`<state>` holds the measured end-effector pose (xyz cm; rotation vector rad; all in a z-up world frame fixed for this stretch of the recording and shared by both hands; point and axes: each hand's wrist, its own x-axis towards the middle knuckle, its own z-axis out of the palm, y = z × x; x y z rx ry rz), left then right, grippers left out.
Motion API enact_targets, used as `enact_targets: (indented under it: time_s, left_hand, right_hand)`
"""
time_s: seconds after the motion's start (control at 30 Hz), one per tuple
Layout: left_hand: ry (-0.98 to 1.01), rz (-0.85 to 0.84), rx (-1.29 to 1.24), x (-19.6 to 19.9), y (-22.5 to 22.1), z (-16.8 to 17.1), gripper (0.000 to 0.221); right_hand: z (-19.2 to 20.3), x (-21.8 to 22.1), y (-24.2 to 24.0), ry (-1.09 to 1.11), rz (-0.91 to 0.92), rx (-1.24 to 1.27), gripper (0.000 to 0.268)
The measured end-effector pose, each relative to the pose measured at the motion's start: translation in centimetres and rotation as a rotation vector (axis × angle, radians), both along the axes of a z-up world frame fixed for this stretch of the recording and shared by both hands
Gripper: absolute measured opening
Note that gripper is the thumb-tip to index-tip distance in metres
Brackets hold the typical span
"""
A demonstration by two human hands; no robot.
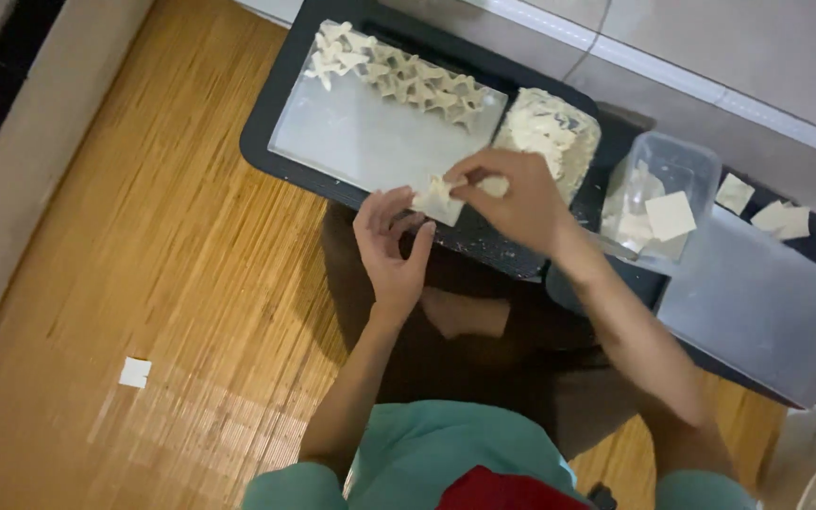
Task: The person folds square dough pieces with filling into a decorative star-like shape on a production tray.
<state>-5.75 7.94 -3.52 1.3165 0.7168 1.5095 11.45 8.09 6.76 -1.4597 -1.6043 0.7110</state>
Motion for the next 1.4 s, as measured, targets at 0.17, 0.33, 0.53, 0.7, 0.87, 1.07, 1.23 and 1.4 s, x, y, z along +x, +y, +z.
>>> enact_targets:
  time_s: [0.17, 0.33, 0.53, 0.7, 0.87, 1.07, 1.23, 1.4]
  left_hand:
    - [-0.179, -0.505, -0.29, -3.5, 1.1, -7.4, 0.051]
    - [-0.376, -1.132, -0.56, -5.6, 1.5, -14.0, 0.042]
    - [-0.304, -1.243, -0.674, -5.1, 2.4, -15.6, 0.048]
    - [-0.384, -1.284, -0.673, -4.9, 2.5, -16.9, 0.049]
    - [-0.401, -1.302, -0.675, -5.0, 2.8, -16.8, 0.051]
    - [-0.452, -1.329, -0.655, -5.1, 3.1, -16.5, 0.051]
    - [-0.432, -1.331, -0.685, -5.0, 3.3, -16.9, 0.051]
    - [-0.464, -1.357, -0.667, -5.0, 3.2, -17.5, 0.049]
  right_hand:
    - [-0.3, -0.4, 6.1, -0.212, 0.036, 0.032, 0.014]
    - [-4.7, 0.0, 12.6, -0.335, 0.128, -0.033, 0.008]
    - [-8.9, -1.2, 16.8, -0.569, 0.15, 0.376, 0.011]
    - [-12.1, -1.8, 18.7, -0.722, -0.008, 0.413, 0.023]
    - [-12.7, -2.8, 19.8, -0.783, -0.042, 0.464, 0.021]
    - [-12.3, -3.6, 20.7, -0.822, -0.035, 0.426, 0.017]
    - [-12.6, -3.2, 21.0, -0.906, 0.024, 0.294, 0.022]
    - [-12.4, -2.8, 20.9, -0.91, 0.018, 0.377, 0.024]
